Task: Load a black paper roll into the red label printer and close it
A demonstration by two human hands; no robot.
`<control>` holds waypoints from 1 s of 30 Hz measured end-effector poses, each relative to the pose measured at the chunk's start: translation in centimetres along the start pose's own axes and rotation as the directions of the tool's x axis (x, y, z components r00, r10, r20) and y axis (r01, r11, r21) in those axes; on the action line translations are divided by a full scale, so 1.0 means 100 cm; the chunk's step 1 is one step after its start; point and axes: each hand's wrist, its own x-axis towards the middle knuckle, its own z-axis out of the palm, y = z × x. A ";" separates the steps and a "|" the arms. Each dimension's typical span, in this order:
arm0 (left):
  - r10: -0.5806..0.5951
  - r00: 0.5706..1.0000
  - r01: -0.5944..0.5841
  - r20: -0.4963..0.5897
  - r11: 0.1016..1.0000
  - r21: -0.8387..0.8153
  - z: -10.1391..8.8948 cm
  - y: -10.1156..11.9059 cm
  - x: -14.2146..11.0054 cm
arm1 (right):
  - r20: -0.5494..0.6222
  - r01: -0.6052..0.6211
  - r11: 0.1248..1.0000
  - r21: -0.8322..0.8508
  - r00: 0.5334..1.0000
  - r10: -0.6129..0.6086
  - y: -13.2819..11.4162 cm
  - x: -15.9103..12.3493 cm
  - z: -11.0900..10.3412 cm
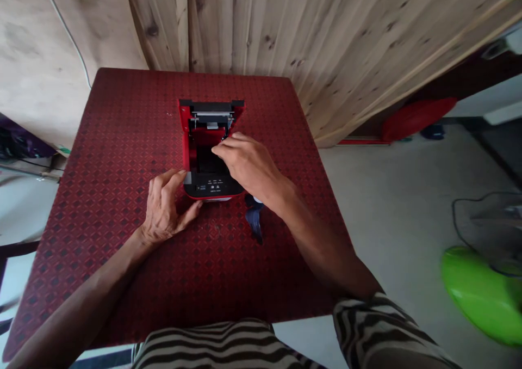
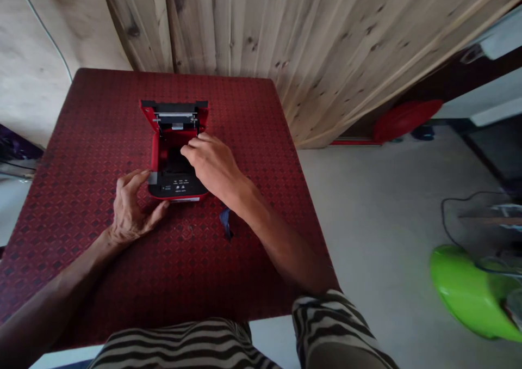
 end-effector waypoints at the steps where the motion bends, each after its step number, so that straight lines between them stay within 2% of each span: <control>1: 0.004 1.000 -0.004 0.002 1.000 -0.007 0.000 0.000 -0.001 | 0.077 0.001 0.999 -0.038 0.997 0.002 -0.003 0.010 -0.001; 3: 0.006 1.000 -0.005 0.005 1.000 -0.025 0.001 0.001 -0.002 | 0.186 0.000 0.994 -0.108 0.982 0.020 -0.011 0.023 -0.003; 7: -0.007 1.000 0.008 0.016 0.998 -0.055 0.001 0.003 -0.002 | 0.300 0.000 0.980 -0.198 0.952 0.061 -0.023 0.035 -0.008; 11: -0.005 1.000 0.007 0.027 0.998 -0.062 0.000 0.003 -0.002 | 0.375 -0.015 0.967 -0.255 0.920 0.113 -0.027 0.043 -0.010; 14: -0.004 1.000 0.005 0.029 0.998 -0.057 0.000 0.003 -0.003 | 0.381 0.002 0.967 -0.255 0.919 0.099 -0.024 0.045 -0.009; 17: -0.006 0.999 0.008 0.031 0.999 -0.049 0.001 0.002 -0.003 | 0.318 -0.026 0.980 -0.195 0.944 0.088 -0.018 0.040 -0.008; 20: -0.007 1.000 0.008 0.030 0.999 -0.042 0.000 0.002 -0.002 | 0.205 -0.061 0.991 -0.122 0.975 0.085 -0.016 0.031 -0.011; 24: -0.010 0.999 0.011 0.034 0.999 -0.040 -0.001 0.002 -0.002 | 0.049 -0.041 0.999 -0.010 0.998 0.041 -0.012 0.012 -0.028; 27: -0.010 0.999 0.011 0.038 0.999 -0.035 -0.001 0.002 -0.001 | -0.098 -0.029 0.968 0.249 0.994 0.055 0.008 -0.011 -0.037; 30: -0.001 0.999 0.002 0.036 1.000 -0.022 -0.001 0.002 0.000 | -0.174 -0.078 0.813 0.577 0.961 0.216 0.046 -0.037 -0.022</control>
